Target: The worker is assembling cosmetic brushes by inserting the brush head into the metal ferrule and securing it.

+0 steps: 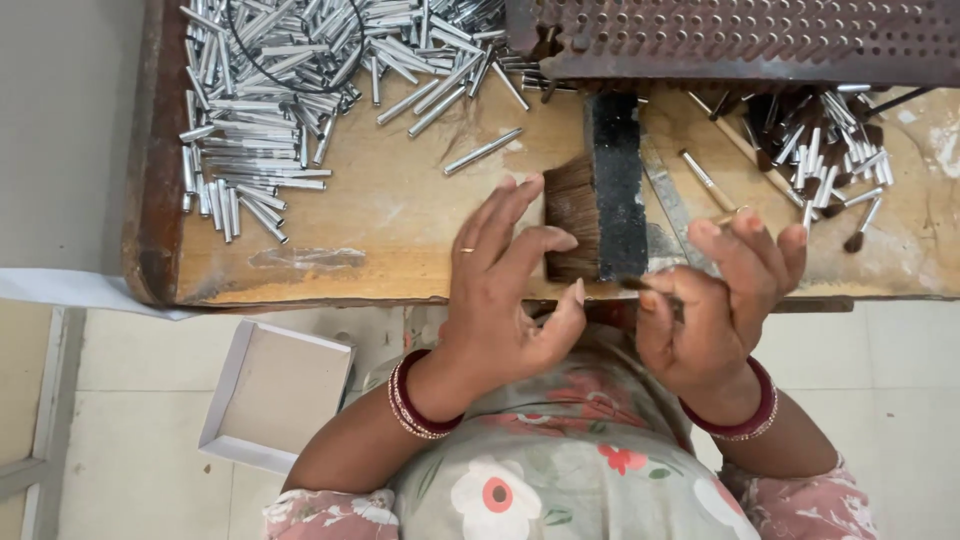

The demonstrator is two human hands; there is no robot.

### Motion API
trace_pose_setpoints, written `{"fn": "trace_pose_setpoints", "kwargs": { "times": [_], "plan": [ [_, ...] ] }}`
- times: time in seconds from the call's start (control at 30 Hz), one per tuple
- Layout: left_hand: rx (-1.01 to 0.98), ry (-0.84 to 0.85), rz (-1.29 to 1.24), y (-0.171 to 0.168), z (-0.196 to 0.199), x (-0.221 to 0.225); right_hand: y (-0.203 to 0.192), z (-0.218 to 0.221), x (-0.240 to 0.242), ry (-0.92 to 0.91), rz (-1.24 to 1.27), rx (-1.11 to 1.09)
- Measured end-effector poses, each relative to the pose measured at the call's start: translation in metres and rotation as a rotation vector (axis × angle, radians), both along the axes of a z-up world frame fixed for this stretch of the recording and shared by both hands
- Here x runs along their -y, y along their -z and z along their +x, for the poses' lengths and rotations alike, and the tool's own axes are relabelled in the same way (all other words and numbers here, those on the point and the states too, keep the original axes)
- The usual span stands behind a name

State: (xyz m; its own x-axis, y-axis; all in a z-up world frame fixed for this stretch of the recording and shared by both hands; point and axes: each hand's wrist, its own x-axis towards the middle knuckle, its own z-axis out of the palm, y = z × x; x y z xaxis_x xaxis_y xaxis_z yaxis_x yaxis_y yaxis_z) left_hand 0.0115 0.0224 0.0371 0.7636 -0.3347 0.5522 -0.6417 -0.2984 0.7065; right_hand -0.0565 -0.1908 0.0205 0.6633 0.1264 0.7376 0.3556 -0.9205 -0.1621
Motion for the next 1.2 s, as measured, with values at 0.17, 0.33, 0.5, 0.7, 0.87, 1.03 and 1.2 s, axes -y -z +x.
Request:
{"fn": "trace_pose_setpoints", "kwargs": {
  "times": [0.17, 0.33, 0.5, 0.7, 0.87, 1.03, 1.2],
  "plan": [
    [-0.209, 0.265, -0.162, -0.010, -0.015, 0.012, 0.015, -0.013, 0.009, 0.024, -0.216, 0.162],
    [-0.147, 0.360, -0.218, -0.007, -0.020, 0.025, -0.011, -0.012, 0.000, 0.006, -0.232, 0.207],
    [-0.077, 0.368, -0.236, -0.004, -0.023, 0.032, -0.002, -0.013, 0.003, -0.404, 0.650, -0.211],
    [-0.085, 0.222, -0.327, 0.004, -0.024, 0.027, 0.007, -0.036, 0.036, -0.320, 0.869, -0.101],
    [-0.153, 0.268, -0.325, 0.003, -0.032, 0.044, -0.065, -0.028, 0.016, -0.011, 0.174, -0.310],
    [-0.169, 0.397, -0.314, 0.006, -0.040, 0.062, 0.008, -0.037, 0.024, -0.406, 0.970, -0.358],
    [-0.155, 0.401, -0.297, 0.003, -0.037, 0.066, 0.030, -0.027, 0.027, -0.423, 0.807, -0.078]
  ]
}}
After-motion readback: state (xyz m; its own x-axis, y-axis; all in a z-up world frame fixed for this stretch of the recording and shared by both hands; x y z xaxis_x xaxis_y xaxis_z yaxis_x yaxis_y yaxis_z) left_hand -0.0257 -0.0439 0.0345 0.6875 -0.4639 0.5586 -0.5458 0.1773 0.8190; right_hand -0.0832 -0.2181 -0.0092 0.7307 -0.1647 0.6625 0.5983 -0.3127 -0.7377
